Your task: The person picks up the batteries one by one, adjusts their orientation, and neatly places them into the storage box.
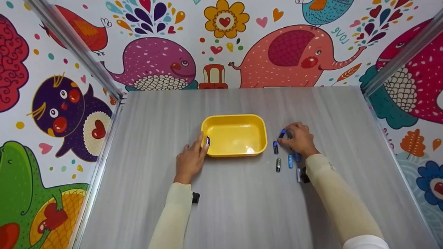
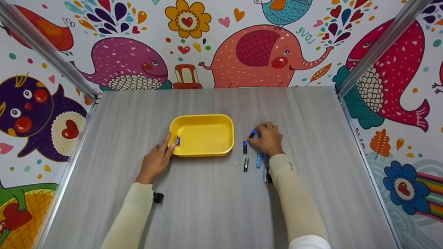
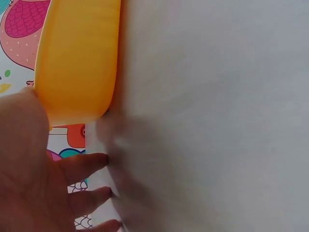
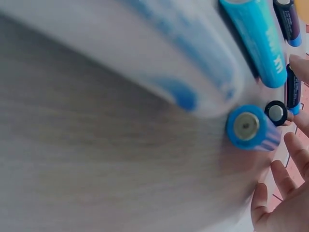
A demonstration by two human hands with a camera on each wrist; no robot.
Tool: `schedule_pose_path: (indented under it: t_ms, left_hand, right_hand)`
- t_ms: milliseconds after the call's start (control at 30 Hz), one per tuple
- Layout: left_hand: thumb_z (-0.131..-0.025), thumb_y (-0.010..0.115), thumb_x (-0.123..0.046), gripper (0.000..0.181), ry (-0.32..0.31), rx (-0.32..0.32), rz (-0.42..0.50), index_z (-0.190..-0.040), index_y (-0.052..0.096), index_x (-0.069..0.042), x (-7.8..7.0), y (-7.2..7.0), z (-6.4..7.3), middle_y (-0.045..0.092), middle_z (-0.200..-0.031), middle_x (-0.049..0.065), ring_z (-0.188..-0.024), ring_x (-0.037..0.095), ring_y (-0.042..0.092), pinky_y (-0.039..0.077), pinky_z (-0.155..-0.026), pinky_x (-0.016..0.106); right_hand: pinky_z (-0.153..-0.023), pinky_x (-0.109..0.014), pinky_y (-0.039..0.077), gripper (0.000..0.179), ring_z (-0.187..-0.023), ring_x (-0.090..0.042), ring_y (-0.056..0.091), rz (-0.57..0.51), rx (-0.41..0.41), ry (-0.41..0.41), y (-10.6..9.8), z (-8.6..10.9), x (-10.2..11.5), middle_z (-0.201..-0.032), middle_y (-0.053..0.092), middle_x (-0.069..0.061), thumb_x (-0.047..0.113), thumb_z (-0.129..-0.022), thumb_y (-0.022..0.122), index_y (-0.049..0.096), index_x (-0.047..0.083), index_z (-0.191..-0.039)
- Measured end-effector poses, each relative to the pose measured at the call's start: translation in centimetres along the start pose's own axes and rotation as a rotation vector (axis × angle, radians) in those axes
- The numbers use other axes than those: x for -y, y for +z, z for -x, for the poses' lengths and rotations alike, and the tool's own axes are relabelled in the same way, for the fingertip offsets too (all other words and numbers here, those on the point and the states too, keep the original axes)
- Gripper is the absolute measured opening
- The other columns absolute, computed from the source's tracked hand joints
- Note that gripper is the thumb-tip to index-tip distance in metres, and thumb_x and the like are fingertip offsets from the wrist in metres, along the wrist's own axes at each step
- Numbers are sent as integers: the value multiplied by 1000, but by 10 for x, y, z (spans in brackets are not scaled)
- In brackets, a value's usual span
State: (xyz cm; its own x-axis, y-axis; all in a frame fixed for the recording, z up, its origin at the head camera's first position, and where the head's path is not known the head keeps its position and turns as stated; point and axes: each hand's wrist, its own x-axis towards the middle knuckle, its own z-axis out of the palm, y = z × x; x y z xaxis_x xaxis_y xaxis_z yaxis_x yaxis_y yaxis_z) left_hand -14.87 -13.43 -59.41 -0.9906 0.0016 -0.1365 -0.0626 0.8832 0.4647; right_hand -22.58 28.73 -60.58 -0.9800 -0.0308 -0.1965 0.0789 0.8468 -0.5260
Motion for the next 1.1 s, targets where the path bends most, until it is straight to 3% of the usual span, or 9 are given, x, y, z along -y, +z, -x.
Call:
schedule_pose_path:
  t_ms: [533, 833, 1100]
  left_hand:
    - [-108, 35, -57, 61, 14, -3, -6, -164, 15, -40, 2, 1, -2, 54, -152, 3, -129, 37, 51, 43, -103, 61]
    - [-108, 33, -58, 60, -9, 18, -9, -163, 15, -43, -2, -1, -1, 54, -151, 4, -129, 36, 50, 43, -100, 64]
    - [-108, 33, -58, 60, -19, 17, 1, -163, 14, -44, -2, 0, -2, 53, -151, 4, -129, 35, 51, 43, -100, 63]
  right_hand:
    - [-112, -68, 29, 52, -131, -36, 39, -90, -109, -47, -11, 5, 23, -141, 50, -12, 40, -83, 85, 65, 14, -123]
    - [-112, -56, 43, 51, -132, -35, 40, -138, -171, -110, -16, 11, 51, -143, 49, -11, 37, -83, 86, 66, 14, -124]
    - [-116, -53, 41, 51, -130, -32, 47, -214, -196, -258, -10, 14, 81, -139, 52, -9, 37, -83, 86, 67, 14, -124]
